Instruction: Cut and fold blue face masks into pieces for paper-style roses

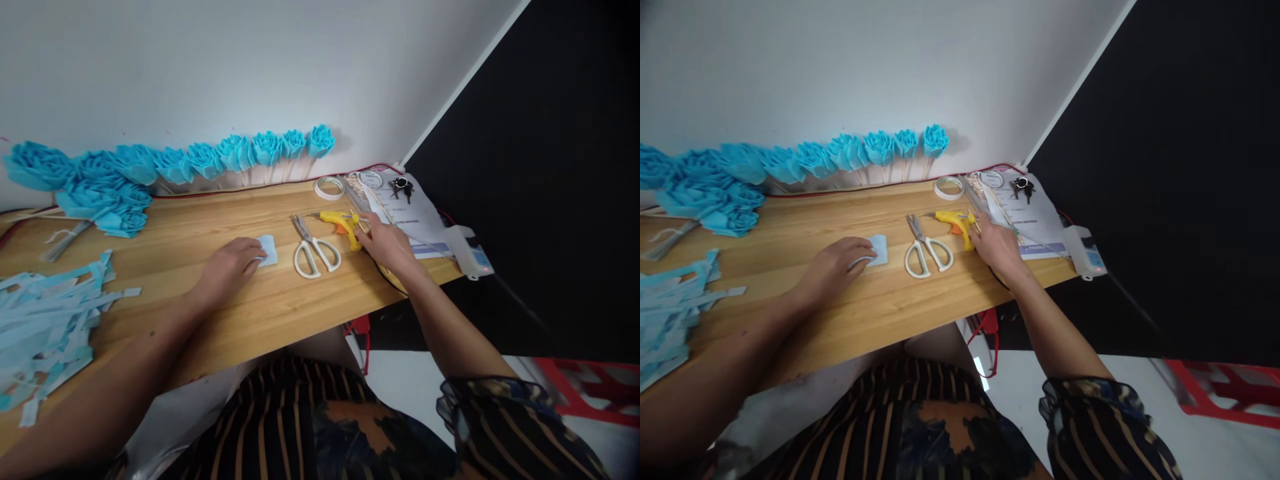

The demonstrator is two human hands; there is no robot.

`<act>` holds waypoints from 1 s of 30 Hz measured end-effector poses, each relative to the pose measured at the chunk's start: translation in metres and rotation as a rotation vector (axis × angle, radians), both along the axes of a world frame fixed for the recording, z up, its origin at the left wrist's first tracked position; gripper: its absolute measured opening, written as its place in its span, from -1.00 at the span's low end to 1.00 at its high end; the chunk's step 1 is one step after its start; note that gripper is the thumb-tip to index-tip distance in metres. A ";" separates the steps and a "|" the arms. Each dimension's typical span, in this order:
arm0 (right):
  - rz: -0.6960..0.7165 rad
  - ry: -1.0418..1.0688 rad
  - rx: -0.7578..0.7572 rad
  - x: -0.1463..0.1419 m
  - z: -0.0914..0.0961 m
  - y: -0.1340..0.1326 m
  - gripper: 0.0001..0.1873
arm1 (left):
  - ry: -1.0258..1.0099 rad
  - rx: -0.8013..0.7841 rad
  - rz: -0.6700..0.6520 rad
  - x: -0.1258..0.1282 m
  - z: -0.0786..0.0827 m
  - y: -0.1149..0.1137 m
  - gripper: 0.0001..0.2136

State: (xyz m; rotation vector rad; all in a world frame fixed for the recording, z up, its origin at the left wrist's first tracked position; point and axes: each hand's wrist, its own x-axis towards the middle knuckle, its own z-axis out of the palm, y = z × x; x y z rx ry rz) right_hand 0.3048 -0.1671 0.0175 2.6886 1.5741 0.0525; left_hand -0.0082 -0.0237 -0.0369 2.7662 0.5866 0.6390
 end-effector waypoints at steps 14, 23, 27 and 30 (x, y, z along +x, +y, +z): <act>0.118 0.035 0.033 -0.010 -0.018 -0.023 -0.42 | -0.032 -0.046 0.017 -0.003 -0.002 0.004 -0.75; 0.066 0.049 0.010 -0.030 -0.022 -0.001 -0.38 | 0.005 -0.045 0.012 -0.003 0.001 0.002 -0.73; 0.078 0.018 0.013 -0.048 -0.020 0.003 -0.42 | 0.011 -0.035 -0.008 -0.004 0.000 0.003 -0.72; 0.172 0.041 0.031 -0.062 -0.018 0.012 -0.47 | 0.002 -0.034 -0.015 -0.004 -0.002 0.004 -0.71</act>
